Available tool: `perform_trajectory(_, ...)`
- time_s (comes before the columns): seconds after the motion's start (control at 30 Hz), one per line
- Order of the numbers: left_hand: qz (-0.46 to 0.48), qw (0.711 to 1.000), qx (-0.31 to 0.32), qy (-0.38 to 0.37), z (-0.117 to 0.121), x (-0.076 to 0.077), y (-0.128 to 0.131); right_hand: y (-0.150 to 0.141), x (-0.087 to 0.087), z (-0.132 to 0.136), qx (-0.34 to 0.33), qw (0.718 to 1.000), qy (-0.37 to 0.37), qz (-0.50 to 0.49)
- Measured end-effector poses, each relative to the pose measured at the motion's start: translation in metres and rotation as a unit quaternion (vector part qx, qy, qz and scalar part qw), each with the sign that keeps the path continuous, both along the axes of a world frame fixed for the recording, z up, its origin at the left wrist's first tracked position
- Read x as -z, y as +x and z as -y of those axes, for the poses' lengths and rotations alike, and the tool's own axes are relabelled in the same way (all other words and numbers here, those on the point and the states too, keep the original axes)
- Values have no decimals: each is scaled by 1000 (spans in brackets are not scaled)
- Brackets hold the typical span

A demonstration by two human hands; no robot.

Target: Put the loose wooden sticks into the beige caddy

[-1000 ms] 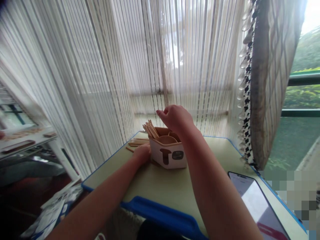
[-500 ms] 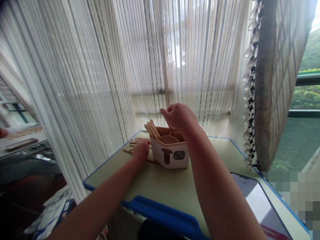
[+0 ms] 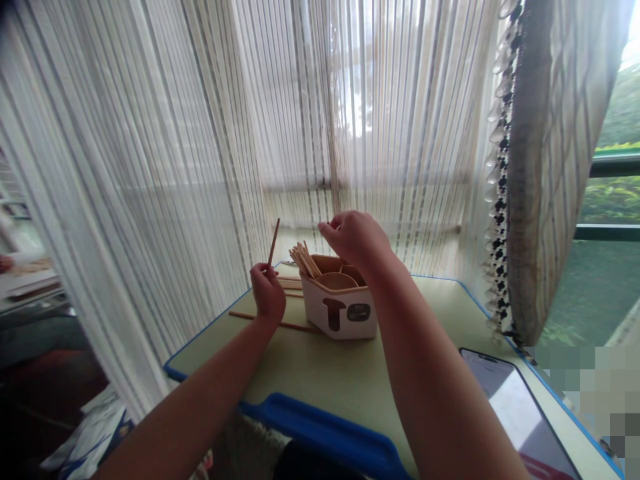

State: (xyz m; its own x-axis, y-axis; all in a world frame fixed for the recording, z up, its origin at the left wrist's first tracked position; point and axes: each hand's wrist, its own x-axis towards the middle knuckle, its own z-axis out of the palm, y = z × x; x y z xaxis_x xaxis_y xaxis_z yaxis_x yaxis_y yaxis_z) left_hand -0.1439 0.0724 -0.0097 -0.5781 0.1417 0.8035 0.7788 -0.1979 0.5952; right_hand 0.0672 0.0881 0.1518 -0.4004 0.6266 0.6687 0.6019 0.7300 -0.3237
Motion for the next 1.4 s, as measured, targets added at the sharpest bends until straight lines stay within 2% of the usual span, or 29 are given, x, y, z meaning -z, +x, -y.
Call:
perform_trajectory(0.1,-75,996,30,32,4,0,5,-2,2,0,-33,999,8,-4)
perform_trajectory(0.23,-174,981,62,53,10,-1,16,-6,2,3,-144,989,-43,-11)
perform_trajectory(0.4,-198,976,74,51,14,-3,22,-7,1,15,-264,958,-114,-11)
perform_trajectory(0.5,-193,977,80,50,15,-4,22,-8,0,20,-308,941,-143,19)
perform_trajectory(0.57,-196,976,82,42,16,-4,23,-10,0,20,-305,942,-141,-5)
perform_trajectory(0.67,-200,976,79,25,17,-4,23,-12,-1,18,-269,953,-86,-114)
perform_trajectory(0.8,-180,982,62,-5,17,-2,22,-6,-5,15,-175,953,-6,-248)
perform_trajectory(0.93,-171,983,59,-41,18,0,23,4,-7,6,-92,952,17,-292)
perform_trajectory(1.07,-176,981,57,-50,19,1,24,8,-5,-5,-27,959,35,-281)
perform_trajectory(1.2,-173,983,54,-31,18,1,24,11,-6,-2,13,970,88,-227)
perform_trajectory(1.27,-173,983,57,-22,18,0,23,11,-8,3,2,981,94,-172)
perform_trajectory(1.4,-173,983,60,-16,17,-1,23,7,-6,8,-83,996,13,5)
